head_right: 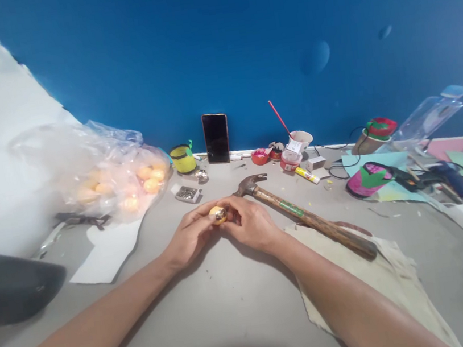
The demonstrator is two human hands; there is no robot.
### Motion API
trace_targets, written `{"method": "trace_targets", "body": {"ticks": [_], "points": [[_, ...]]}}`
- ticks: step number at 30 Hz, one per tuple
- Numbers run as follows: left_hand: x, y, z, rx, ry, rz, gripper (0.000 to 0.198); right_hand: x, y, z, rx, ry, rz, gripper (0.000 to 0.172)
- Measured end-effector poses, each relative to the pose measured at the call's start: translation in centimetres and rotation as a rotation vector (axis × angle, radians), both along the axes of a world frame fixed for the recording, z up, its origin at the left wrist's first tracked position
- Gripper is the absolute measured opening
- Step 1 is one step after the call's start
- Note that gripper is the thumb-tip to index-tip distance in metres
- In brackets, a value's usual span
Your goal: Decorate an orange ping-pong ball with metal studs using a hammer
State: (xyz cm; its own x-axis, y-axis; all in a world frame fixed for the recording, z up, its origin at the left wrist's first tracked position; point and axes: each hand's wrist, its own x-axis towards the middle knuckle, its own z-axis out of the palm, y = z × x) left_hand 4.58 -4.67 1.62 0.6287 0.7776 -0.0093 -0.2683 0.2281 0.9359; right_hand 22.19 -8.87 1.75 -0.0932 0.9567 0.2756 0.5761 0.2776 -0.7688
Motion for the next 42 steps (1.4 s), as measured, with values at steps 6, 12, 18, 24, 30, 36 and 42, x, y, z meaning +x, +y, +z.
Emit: {"method": "trace_targets", "body": {"ticks": [6,12,18,24,30,36,42], "points": [[-0.1,0.3,-1.0,-0.026,0.101,0.117,0.061,0.3,0.0,-0.4,0.149,-0.086,0.056,0.025],[-0.3,0.2,-0.9,0.032,0.184,0.118,0.061,0.7,-0.3,-0.3,0.246,-0.334,0.034,0.023],[-0.5,-0.3,-0.1,0.154,0.29,0.096,0.069,0.6,-0.3,0.2,0.225,-0.262,0.119,0.023],[-1.1,-0.3,0.0,0.197,0.321,0.015,0.083,0.7,-0.2,-0.2,0.235,-0.229,0.207,0.029],[-1.1,-0.1,-0.1,0.071,0.238,-0.045,0.086,0.7,-0.2,-0.4,0.331,-0.187,0.221,0.025],[-1.3,0.2,0.1,-0.018,0.204,-0.061,0.088,0.4,0.0,-0.4,0.323,-0.079,0.224,0.025],[-1.3,0.0,0.7,-0.098,0.175,-0.046,0.09,0.3,0.0,-0.6,0.335,-0.02,0.211,0.019]]}}
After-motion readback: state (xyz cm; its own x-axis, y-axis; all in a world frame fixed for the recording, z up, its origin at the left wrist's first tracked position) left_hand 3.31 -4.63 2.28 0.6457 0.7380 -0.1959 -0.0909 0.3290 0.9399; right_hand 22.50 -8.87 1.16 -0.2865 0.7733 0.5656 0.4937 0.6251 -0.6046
